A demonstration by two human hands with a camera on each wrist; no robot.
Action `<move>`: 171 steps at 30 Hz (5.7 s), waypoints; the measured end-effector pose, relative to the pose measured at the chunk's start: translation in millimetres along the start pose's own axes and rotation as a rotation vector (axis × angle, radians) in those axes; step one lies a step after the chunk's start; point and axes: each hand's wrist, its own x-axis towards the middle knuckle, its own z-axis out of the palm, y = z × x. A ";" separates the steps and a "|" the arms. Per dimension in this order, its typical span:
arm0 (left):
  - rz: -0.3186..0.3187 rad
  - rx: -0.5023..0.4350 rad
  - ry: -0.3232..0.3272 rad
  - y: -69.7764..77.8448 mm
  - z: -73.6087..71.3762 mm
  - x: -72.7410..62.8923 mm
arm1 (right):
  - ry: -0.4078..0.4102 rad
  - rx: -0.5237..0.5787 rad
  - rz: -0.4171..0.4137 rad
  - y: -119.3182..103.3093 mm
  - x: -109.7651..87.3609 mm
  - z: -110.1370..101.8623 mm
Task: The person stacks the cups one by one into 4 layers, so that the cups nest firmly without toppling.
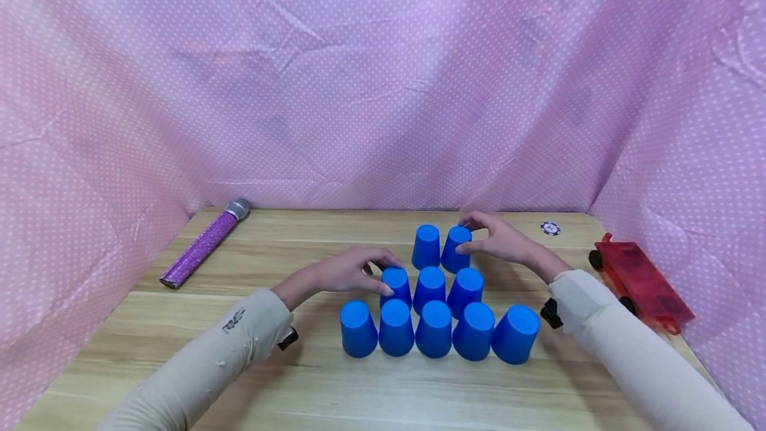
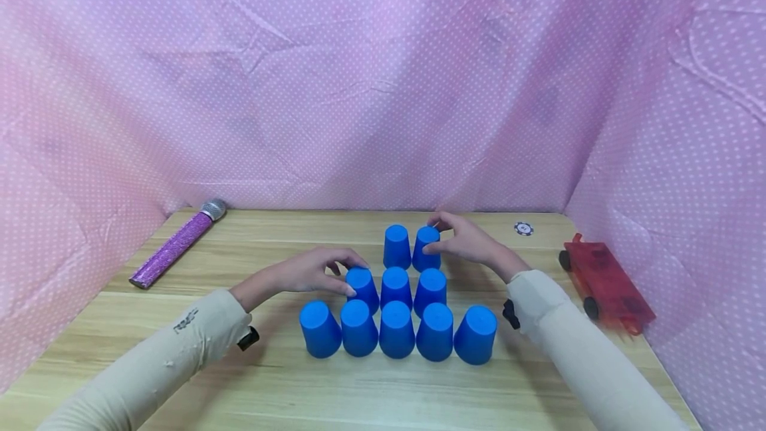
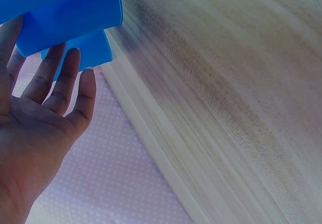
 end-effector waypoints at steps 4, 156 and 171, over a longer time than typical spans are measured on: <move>-0.001 0.000 -0.001 -0.4 0.2 0.3 | 0.012 -0.020 0.016 -4.6 -10.8 -5.6; -0.195 0.113 0.225 -13.8 -30.2 46.9 | -0.208 0.019 -0.083 -13.9 -71.5 13.6; -0.129 0.164 0.272 5.7 -46.3 32.7 | -0.213 0.032 -0.100 -14.2 -71.3 13.4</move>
